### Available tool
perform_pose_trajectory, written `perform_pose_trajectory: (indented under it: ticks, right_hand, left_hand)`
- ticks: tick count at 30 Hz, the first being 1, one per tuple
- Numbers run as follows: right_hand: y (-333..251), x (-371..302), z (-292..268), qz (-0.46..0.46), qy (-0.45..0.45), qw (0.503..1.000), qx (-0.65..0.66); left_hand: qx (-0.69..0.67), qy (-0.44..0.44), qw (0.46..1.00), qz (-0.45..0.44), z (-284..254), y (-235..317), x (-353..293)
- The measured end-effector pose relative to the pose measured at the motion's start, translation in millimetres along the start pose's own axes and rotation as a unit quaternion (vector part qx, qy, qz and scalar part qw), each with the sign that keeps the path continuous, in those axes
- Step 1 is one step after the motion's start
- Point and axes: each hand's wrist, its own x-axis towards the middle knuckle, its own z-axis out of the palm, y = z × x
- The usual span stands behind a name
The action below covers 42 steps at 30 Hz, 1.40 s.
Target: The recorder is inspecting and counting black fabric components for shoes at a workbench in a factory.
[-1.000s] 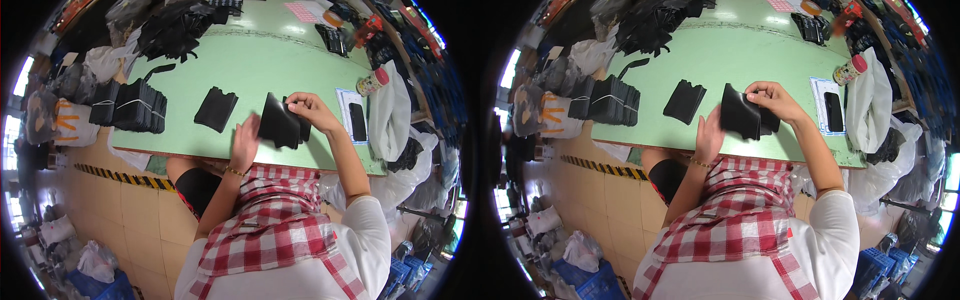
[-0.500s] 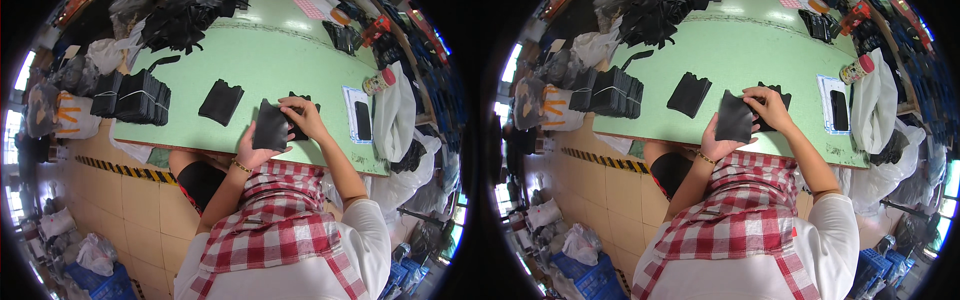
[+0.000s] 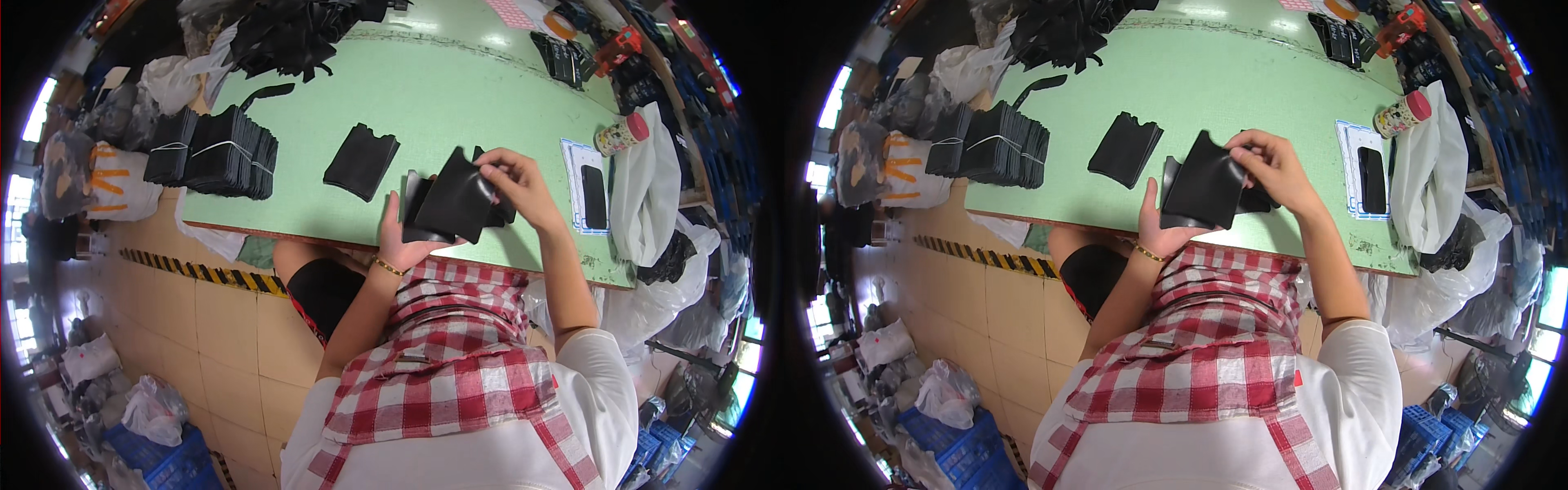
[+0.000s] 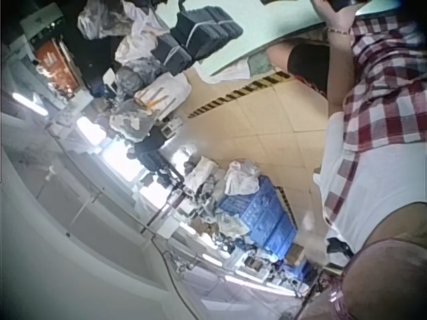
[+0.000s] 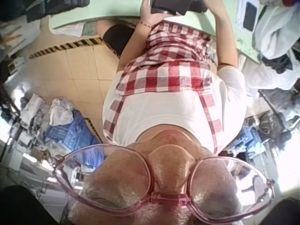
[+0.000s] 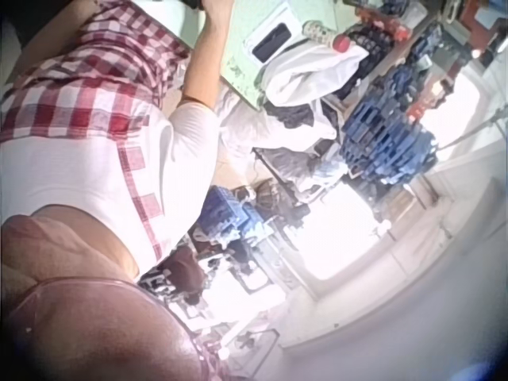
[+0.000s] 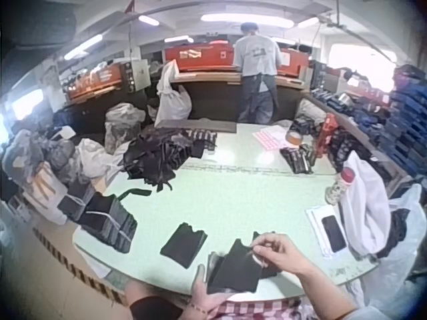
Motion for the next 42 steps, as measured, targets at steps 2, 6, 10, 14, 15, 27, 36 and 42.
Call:
perform_pose_trajectory:
  ticks: [2,6,10,14,15,27,36,42]
  right_hand:
    - [16.9,7.9,6.8,0.025,-0.038,0.999,0.005]
    - [45.3,16.2,-11.3,-0.110,0.101,0.857,-0.494]
    - [75.7,7.8,-49.0,0.046,0.062,0.819,-0.569]
    - [79.7,5.0,-54.2,0.062,0.073,0.864,-0.495]
    - [77.7,5.0,-53.0,0.063,0.073,0.863,-0.496]
    - [73.3,18.3,-60.2,0.086,0.097,0.885,-0.448]
    - [30.5,12.4,-26.1,-0.064,0.202,0.828,-0.519]
    - [-10.4,8.9,-2.3,-0.090,0.146,0.955,-0.243]
  left_hand:
    - [0.038,-0.037,0.998,-0.030,-5.8,2.3,2.3]
    - [0.055,-0.127,0.989,-0.045,-5.4,4.2,0.5]
    - [0.081,-0.115,0.989,-0.037,-5.2,2.0,2.0]
    - [0.070,-0.092,0.993,-0.007,-4.8,2.5,2.4]
    - [0.066,-0.081,0.995,0.000,-2.8,2.0,2.0]
    - [0.024,-0.076,0.997,0.023,-1.5,1.0,0.1]
    - [0.037,-0.091,0.994,0.039,-6.9,1.3,2.5]
    - [0.041,-0.090,0.993,0.060,-8.9,0.2,2.1]
